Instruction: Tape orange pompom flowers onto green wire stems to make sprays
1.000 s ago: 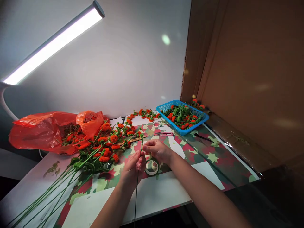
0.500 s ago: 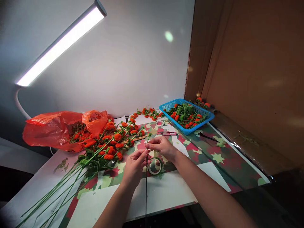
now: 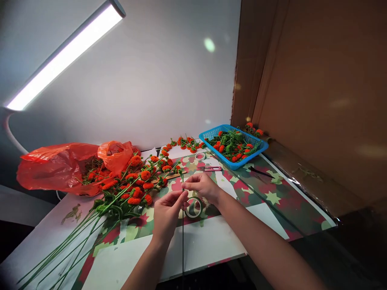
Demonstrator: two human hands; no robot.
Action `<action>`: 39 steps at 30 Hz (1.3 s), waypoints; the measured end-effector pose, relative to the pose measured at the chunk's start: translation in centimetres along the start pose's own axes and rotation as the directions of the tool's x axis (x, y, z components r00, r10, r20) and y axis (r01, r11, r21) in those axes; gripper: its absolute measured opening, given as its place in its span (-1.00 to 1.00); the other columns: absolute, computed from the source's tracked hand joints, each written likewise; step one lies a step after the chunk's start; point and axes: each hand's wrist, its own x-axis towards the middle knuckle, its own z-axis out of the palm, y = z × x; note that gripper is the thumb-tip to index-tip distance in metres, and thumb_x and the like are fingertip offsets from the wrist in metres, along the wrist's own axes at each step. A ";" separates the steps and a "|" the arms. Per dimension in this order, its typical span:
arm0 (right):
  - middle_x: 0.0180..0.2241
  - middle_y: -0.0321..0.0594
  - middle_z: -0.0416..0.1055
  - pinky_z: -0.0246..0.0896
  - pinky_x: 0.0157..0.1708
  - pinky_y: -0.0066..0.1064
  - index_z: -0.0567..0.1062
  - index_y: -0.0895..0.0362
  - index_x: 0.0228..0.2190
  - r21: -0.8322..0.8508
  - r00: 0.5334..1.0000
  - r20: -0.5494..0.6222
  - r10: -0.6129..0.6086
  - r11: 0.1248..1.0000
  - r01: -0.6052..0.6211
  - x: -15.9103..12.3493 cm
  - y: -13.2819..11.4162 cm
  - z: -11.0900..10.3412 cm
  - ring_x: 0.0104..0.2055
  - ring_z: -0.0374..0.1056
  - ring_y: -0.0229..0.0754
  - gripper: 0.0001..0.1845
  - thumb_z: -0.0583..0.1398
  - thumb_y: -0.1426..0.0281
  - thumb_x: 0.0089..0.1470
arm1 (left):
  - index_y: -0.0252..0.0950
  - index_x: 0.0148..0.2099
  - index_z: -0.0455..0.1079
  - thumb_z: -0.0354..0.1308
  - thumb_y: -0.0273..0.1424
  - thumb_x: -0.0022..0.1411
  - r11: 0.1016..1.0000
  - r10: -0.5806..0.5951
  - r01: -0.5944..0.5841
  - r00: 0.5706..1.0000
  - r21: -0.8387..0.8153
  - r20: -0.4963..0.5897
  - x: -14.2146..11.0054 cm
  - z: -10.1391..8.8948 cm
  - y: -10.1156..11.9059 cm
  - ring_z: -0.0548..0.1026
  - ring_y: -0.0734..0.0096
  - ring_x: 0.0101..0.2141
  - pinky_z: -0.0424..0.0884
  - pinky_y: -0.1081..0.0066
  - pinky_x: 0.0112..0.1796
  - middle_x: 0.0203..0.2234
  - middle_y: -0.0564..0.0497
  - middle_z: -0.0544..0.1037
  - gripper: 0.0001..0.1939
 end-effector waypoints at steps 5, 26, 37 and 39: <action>-0.65 -0.36 0.34 0.04 -0.54 -0.49 0.49 0.21 -0.61 0.116 0.995 0.103 0.000 0.993 -0.012 0.0 0.8 0.4 -0.57 0.20 -0.37 -0.67 0.40 0.22 -0.32 | -0.39 -0.46 0.46 0.37 -0.28 -0.16 0.912 -0.186 0.222 0.973 -0.344 0.137 0.4 -0.2 -0.1 0.34 0.63 -0.67 0.30 0.62 -0.61 -0.68 0.08 0.43 -0.72; -0.64 -0.36 0.33 0.03 -0.57 -0.51 0.51 0.23 -0.61 0.105 1.000 0.016 0.004 0.994 -0.005 0.1 1.3 0.5 -0.60 0.18 -0.40 -0.76 0.39 0.31 -0.30 | -0.36 -0.45 0.48 0.30 -0.29 -0.03 0.996 -0.030 0.031 1.000 -0.080 0.006 0.2 -0.4 -0.2 0.39 0.53 -0.62 0.34 0.56 -0.55 -0.65 0.04 0.46 -0.80; -0.67 -0.36 0.33 0.06 -0.54 -0.49 0.51 0.23 -0.61 0.079 0.994 0.112 0.006 0.997 -0.015 -0.1 0.8 0.1 -0.59 0.21 -0.37 -0.71 0.38 0.25 -0.28 | -0.39 -0.42 0.46 0.34 -0.28 -0.09 0.966 -0.138 0.153 0.987 -0.210 0.080 0.2 -0.2 -0.2 0.37 0.58 -0.64 0.32 0.57 -0.57 -0.64 0.05 0.47 -0.74; -0.69 -0.36 0.32 0.04 -0.55 -0.49 0.50 0.22 -0.64 0.015 0.997 0.069 -0.037 0.999 0.036 0.0 0.6 0.1 -0.59 0.19 -0.37 -0.72 0.38 0.26 -0.27 | -0.38 -0.43 0.47 0.31 -0.28 -0.06 0.997 -0.019 0.021 0.999 -0.077 0.025 0.2 -0.1 -0.2 0.38 0.55 -0.63 0.32 0.54 -0.54 -0.64 0.04 0.48 -0.76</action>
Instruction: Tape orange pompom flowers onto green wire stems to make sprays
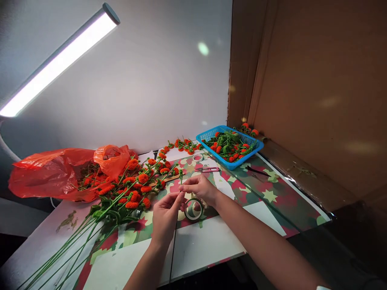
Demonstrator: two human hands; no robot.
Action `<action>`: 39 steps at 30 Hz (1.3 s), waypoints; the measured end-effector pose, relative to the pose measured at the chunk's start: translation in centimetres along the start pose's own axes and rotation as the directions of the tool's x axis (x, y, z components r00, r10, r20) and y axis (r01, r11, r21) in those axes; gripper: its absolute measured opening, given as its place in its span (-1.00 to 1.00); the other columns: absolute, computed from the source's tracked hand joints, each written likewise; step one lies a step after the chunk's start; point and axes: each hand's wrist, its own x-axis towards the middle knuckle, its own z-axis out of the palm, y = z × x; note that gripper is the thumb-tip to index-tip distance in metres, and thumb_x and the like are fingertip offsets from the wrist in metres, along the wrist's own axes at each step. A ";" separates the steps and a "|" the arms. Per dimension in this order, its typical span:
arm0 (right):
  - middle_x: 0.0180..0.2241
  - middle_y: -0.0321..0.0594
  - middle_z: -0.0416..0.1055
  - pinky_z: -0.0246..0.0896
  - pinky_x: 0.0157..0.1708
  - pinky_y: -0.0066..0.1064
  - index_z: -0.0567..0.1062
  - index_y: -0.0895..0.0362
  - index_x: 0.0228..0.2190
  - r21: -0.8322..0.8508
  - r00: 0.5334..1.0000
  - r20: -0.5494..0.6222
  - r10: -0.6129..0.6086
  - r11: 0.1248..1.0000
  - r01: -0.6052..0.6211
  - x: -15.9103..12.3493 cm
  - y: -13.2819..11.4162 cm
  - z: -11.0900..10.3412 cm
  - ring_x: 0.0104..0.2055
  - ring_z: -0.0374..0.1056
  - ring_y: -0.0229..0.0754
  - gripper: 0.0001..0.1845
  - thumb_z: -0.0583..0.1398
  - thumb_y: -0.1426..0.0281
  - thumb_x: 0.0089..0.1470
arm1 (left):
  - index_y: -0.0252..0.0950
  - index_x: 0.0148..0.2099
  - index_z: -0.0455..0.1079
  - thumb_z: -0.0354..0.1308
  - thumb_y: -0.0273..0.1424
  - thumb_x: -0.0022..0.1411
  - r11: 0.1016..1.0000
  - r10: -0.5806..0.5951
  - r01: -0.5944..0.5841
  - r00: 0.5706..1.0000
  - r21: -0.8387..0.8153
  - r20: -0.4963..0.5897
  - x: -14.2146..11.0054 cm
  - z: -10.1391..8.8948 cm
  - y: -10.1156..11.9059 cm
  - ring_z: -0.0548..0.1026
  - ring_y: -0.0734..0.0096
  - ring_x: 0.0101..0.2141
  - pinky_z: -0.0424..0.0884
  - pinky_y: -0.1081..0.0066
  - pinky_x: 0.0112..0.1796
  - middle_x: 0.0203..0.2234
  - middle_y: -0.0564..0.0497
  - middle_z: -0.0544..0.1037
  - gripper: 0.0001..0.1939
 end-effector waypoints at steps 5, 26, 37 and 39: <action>-0.64 -0.34 0.35 0.07 -0.53 -0.50 0.51 0.22 -0.60 0.039 1.000 0.018 -0.020 0.999 0.019 0.1 0.2 0.2 -0.57 0.21 -0.36 -0.70 0.36 0.22 -0.23 | -0.39 -0.47 0.42 0.36 -0.31 -0.13 0.893 -0.266 0.288 0.958 -0.347 0.109 0.7 0.4 0.0 0.28 0.70 -0.71 0.23 0.67 -0.66 -0.71 0.13 0.37 -0.74; -0.70 -0.36 0.26 -0.03 -0.53 -0.46 0.49 0.23 -0.69 -0.162 0.989 -0.118 -0.091 0.984 0.071 0.1 -1.4 -0.7 -0.59 0.08 -0.38 -0.64 0.37 0.18 -0.34 | -0.36 -0.40 0.41 0.13 -0.18 0.11 0.998 -0.012 0.003 0.991 0.069 0.132 2.2 -0.1 -0.6 0.38 0.51 -0.58 0.31 0.50 -0.49 -0.59 0.04 0.45 -0.70; -0.73 -0.38 0.23 -0.15 -0.66 -0.50 0.49 0.22 -0.66 -0.229 0.989 -0.119 -0.090 0.971 0.061 0.7 -1.3 -2.8 -0.67 0.00 -0.42 -0.64 0.36 0.15 -0.30 | -0.30 -0.17 0.42 0.29 -0.42 -0.05 0.482 0.244 -0.312 0.945 0.819 0.217 18.5 5.8 4.4 0.39 0.12 -0.07 0.27 0.24 -0.07 -0.19 -0.16 0.49 -0.67; -0.73 -0.38 0.22 -0.17 -0.67 -0.50 0.48 0.21 -0.67 -0.239 0.986 -0.138 -0.096 0.969 0.061 0.8 -1.2 -3.0 -0.67 0.00 -0.42 -0.64 0.36 0.15 -0.31 | -0.33 -0.15 0.41 0.25 -0.38 0.04 0.470 0.176 -0.261 0.964 0.843 0.200 20.4 7.2 4.7 0.40 0.14 -0.09 0.30 0.19 -0.09 -0.17 -0.16 0.47 -0.71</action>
